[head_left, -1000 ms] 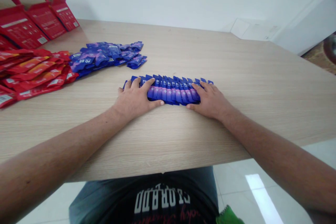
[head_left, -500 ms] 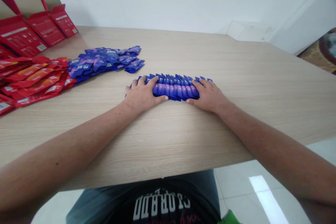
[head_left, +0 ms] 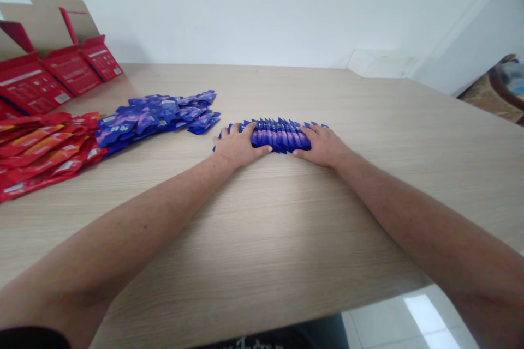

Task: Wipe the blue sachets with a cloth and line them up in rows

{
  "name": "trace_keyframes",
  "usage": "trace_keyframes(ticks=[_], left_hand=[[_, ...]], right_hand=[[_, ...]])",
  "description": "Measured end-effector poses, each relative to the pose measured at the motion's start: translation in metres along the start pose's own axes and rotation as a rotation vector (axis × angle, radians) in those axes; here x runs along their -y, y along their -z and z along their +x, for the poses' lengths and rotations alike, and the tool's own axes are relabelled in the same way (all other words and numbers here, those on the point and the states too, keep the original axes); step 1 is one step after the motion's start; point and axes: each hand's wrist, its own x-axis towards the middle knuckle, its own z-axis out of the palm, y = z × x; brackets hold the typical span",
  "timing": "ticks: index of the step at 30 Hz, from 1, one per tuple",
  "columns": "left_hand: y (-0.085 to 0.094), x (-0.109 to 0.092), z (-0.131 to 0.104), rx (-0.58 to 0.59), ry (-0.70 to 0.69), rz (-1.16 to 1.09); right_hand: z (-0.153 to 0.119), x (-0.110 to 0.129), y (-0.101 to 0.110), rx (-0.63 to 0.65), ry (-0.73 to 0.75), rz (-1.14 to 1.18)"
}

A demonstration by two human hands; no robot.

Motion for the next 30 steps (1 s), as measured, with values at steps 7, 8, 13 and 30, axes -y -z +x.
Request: trace_keyframes(ticks=[7,8,13,30], left_hand=[[-0.013,-0.001,0.047,-0.013,0.004,-0.005],[-0.014,0.0,0.053,-0.014,0.007,-0.005],[-0.017,0.0,0.082,0.001,0.014,-0.023],[-0.029,0.003,0.142,-0.011,0.027,-0.02]], right_hand=[[0.046,-0.022,-0.011,0.003,0.025,0.009],[0.052,-0.024,-0.012,0.0,0.029,0.01],[0.085,-0.033,-0.019,-0.013,0.049,0.019],[0.15,-0.053,-0.034,-0.007,0.066,0.039]])
